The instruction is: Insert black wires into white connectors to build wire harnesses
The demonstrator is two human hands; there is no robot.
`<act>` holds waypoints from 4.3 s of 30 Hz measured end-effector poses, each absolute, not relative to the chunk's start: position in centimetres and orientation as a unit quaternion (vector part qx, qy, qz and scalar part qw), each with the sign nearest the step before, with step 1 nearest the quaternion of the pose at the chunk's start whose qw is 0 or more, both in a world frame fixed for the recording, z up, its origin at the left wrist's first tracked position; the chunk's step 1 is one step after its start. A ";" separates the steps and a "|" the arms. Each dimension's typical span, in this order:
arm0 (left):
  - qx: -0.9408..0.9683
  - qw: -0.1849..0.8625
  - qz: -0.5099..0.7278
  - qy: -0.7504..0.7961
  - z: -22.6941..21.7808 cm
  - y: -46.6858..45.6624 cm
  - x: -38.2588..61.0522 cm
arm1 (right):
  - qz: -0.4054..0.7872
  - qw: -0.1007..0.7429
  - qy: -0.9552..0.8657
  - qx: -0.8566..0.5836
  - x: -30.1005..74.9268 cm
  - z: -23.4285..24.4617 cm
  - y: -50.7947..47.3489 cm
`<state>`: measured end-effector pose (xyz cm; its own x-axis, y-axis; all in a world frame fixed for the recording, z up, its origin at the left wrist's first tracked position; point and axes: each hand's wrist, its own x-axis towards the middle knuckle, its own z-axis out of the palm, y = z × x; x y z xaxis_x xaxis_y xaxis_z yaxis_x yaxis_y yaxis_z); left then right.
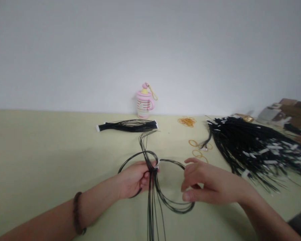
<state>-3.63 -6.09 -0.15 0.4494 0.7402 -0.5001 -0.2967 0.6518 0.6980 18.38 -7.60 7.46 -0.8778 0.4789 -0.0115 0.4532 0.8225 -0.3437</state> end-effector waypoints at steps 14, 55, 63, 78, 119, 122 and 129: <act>0.267 0.820 0.315 0.397 -0.2 -6.1 -3.8 | -0.166 0.056 -0.951 -0.256 19.8 0.8 -4.1; 0.250 0.816 0.295 0.429 0.4 -6.4 -3.0 | 0.356 0.637 -0.601 -0.328 16.1 2.7 -5.0; 0.252 0.807 0.308 0.436 0.5 -6.5 -3.0 | 0.465 0.703 -0.373 -0.386 22.1 3.9 1.1; 0.265 0.821 0.296 0.411 0.0 -6.3 -3.1 | 0.314 0.317 -0.787 -0.427 15.4 2.2 -5.5; 0.292 0.829 0.224 0.420 0.6 -6.2 -3.8 | 0.373 0.189 -0.831 -0.367 16.6 3.0 -5.8; 0.295 0.819 0.222 0.439 0.8 -6.3 -3.6 | 0.353 0.193 -0.841 -0.361 16.6 2.9 -6.0; 0.308 0.818 0.208 0.438 1.0 -6.5 -3.4 | 0.253 0.228 -0.861 -0.378 16.4 2.8 -6.2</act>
